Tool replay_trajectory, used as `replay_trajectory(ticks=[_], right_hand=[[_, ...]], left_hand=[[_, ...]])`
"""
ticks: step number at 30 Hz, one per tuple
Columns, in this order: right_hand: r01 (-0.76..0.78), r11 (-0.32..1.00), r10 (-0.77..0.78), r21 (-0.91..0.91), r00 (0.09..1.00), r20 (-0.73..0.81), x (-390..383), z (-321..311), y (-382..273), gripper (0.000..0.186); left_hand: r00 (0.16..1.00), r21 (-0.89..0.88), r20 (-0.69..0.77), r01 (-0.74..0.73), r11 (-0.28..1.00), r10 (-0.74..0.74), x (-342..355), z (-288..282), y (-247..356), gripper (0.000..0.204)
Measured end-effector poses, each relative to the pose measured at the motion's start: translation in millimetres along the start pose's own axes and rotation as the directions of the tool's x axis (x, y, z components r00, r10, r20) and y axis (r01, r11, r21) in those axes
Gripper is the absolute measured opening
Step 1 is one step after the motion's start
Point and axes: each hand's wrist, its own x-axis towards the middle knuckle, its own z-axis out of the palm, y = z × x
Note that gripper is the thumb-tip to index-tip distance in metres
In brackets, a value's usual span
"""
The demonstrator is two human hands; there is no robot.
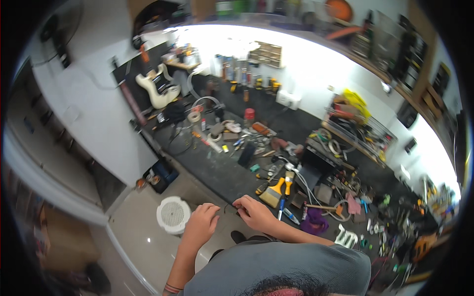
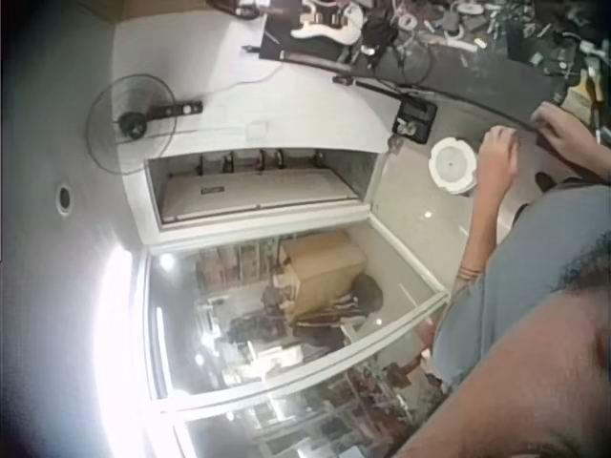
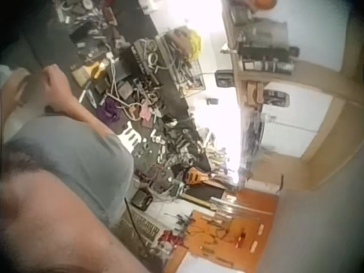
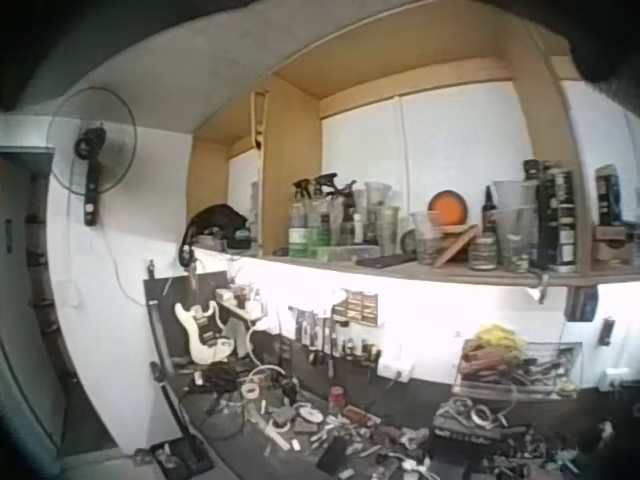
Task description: The person desolders electronic components using a soldering iron, retrieves wire spools and hardware, cuts and strips a wire using pliers, and fits electronic components onto a guitar pickguard.
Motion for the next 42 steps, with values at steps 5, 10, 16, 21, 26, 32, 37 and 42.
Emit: replay_trajectory(ticks=[5,10,16,21,26,32,37,42], right_hand=[[-0.262,0.965,0.246,0.016,0.884,-0.397,-83,-31,-6,0.021],[-0.508,0.860,0.378,0.035,0.591,-0.713,-216,-31,-31,0.018],[-0.641,0.745,0.397,0.188,0.199,-0.896,-358,-17,-87,0.017],[-0.625,0.698,0.362,0.350,-0.115,-0.925,-453,3,-126,0.019],[-0.611,0.604,0.395,0.512,-0.329,-0.858,-559,15,-163,0.022],[-0.614,0.503,0.307,0.609,-0.531,-0.790,-669,20,-200,0.025],[-0.432,0.494,0.337,0.755,-0.705,-0.624,-734,24,-212,0.022],[-0.536,0.458,0.059,0.709,-0.778,-0.626,-796,6,-213,0.031]], left_hand=[[0.962,-0.185,0.110,-0.226,0.956,0.249,35,23,26,0.039],[0.778,-0.320,0.392,-0.385,0.866,0.491,46,81,66,0.048],[0.418,-0.566,0.489,-0.516,0.643,0.766,26,154,199,0.047],[0.036,-0.697,0.517,-0.561,0.446,0.855,-32,209,305,0.049],[-0.169,-0.764,0.426,-0.593,0.254,0.889,-97,274,414,0.053],[-0.386,-0.908,0.202,-0.419,0.025,0.900,-199,327,535,0.054],[-0.487,-0.952,0.104,-0.300,-0.054,0.867,-262,381,625,0.054],[-0.455,-0.958,-0.092,-0.202,-0.203,0.886,-320,441,727,0.049]])
